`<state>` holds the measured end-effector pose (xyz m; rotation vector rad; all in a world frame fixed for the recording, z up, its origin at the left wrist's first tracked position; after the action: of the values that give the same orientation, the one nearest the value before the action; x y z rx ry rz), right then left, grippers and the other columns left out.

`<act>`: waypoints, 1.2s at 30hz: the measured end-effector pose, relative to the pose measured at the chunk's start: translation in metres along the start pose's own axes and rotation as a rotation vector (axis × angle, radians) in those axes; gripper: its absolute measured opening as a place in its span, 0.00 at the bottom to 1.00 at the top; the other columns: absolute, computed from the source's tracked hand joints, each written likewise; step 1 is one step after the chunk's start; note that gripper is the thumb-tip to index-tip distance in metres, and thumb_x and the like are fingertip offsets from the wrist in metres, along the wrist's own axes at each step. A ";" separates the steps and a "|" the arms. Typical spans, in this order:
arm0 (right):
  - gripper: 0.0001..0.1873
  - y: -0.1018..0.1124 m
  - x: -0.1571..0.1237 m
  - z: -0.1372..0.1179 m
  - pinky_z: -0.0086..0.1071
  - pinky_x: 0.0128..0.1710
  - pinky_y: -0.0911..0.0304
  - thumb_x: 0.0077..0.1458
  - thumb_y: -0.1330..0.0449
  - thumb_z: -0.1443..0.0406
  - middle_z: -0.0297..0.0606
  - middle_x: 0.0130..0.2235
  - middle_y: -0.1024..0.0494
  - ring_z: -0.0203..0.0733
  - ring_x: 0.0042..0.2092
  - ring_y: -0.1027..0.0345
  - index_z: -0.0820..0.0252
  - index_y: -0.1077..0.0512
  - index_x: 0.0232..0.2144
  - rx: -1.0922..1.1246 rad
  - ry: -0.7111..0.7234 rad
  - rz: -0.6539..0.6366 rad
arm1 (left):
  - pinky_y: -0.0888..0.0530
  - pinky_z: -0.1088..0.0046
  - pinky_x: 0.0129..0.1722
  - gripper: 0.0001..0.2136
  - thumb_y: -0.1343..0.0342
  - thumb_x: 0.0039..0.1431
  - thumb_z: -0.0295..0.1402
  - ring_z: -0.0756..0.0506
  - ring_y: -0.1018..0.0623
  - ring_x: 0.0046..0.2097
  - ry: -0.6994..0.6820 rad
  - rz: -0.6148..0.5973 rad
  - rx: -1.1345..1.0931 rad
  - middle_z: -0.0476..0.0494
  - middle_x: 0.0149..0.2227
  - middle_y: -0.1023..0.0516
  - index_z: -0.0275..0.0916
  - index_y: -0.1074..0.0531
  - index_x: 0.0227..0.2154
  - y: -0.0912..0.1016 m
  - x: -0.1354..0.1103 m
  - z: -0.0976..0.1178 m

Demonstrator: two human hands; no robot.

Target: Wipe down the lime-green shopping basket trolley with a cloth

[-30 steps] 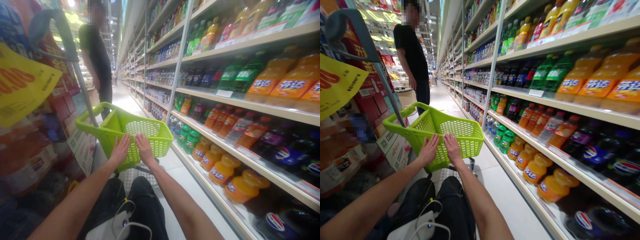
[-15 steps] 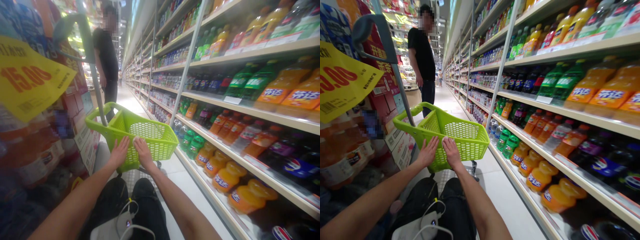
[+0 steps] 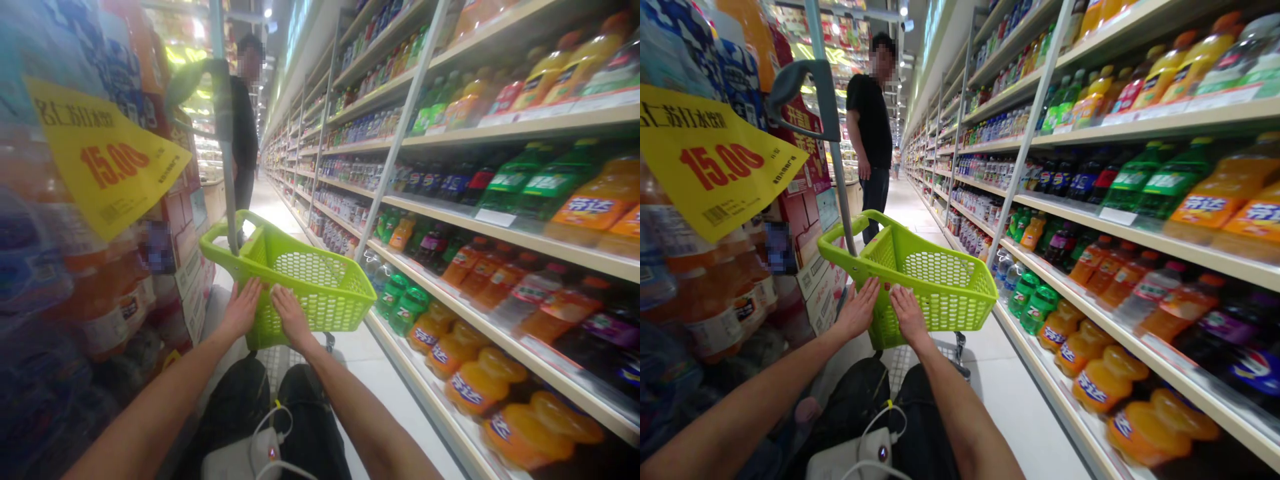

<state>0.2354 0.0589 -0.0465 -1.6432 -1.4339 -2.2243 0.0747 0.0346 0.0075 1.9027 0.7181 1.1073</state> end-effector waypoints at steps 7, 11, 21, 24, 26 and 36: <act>0.27 0.005 0.057 -0.016 0.47 0.61 0.55 0.54 0.54 0.78 0.44 0.60 0.43 0.41 0.65 0.63 0.63 0.41 0.56 0.029 -0.016 0.059 | 0.60 0.49 0.60 0.30 0.60 0.51 0.23 0.42 0.56 0.65 0.035 -0.027 -0.002 0.36 0.64 0.55 0.29 0.52 0.60 0.010 -0.003 -0.018; 0.27 -0.016 0.027 -0.020 0.49 0.58 0.49 0.53 0.55 0.78 0.46 0.58 0.39 0.43 0.64 0.59 0.63 0.38 0.54 0.025 0.035 -0.032 | 0.60 0.49 0.60 0.29 0.62 0.52 0.23 0.42 0.56 0.65 0.043 -0.007 0.000 0.37 0.64 0.55 0.31 0.51 0.60 0.004 -0.013 -0.025; 0.24 -0.003 0.080 -0.045 0.45 0.61 0.55 0.57 0.54 0.75 0.43 0.60 0.43 0.41 0.64 0.62 0.62 0.39 0.55 0.043 0.016 0.076 | 0.62 0.50 0.61 0.31 0.59 0.49 0.23 0.42 0.57 0.65 0.072 0.048 0.038 0.36 0.64 0.54 0.28 0.52 0.60 0.013 -0.018 -0.051; 0.22 -0.012 0.080 -0.054 0.47 0.60 0.52 0.57 0.54 0.75 0.43 0.59 0.41 0.42 0.64 0.58 0.63 0.37 0.54 0.038 0.059 0.019 | 0.62 0.51 0.61 0.32 0.58 0.49 0.25 0.42 0.58 0.65 0.093 0.064 0.040 0.36 0.64 0.55 0.28 0.52 0.60 0.027 -0.012 -0.058; 0.21 -0.020 0.069 -0.058 0.46 0.58 0.47 0.57 0.53 0.74 0.44 0.57 0.37 0.43 0.63 0.54 0.63 0.35 0.52 0.037 0.127 -0.042 | 0.61 0.50 0.61 0.32 0.57 0.49 0.26 0.41 0.58 0.65 0.150 0.088 0.043 0.35 0.64 0.56 0.27 0.52 0.60 0.038 -0.005 -0.067; 0.29 -0.008 0.089 -0.023 0.45 0.57 0.44 0.50 0.54 0.78 0.46 0.53 0.31 0.44 0.57 0.41 0.60 0.38 0.55 -0.005 -0.166 0.323 | 0.53 0.44 0.58 0.25 0.49 0.51 0.35 0.36 0.43 0.61 0.260 -0.013 -0.028 0.34 0.57 0.37 0.35 0.40 0.53 0.071 0.034 -0.109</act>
<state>0.1750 0.0892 0.0157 -1.9393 -1.0935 -1.9571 -0.0015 0.0631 0.1148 1.7459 0.8510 1.3644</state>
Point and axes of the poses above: each hand's wrist, its own x-axis towards the middle knuckle, its own y-axis out of the back of the hand, z = x × y, the point moved 2 cm from there along x, towards the middle knuckle
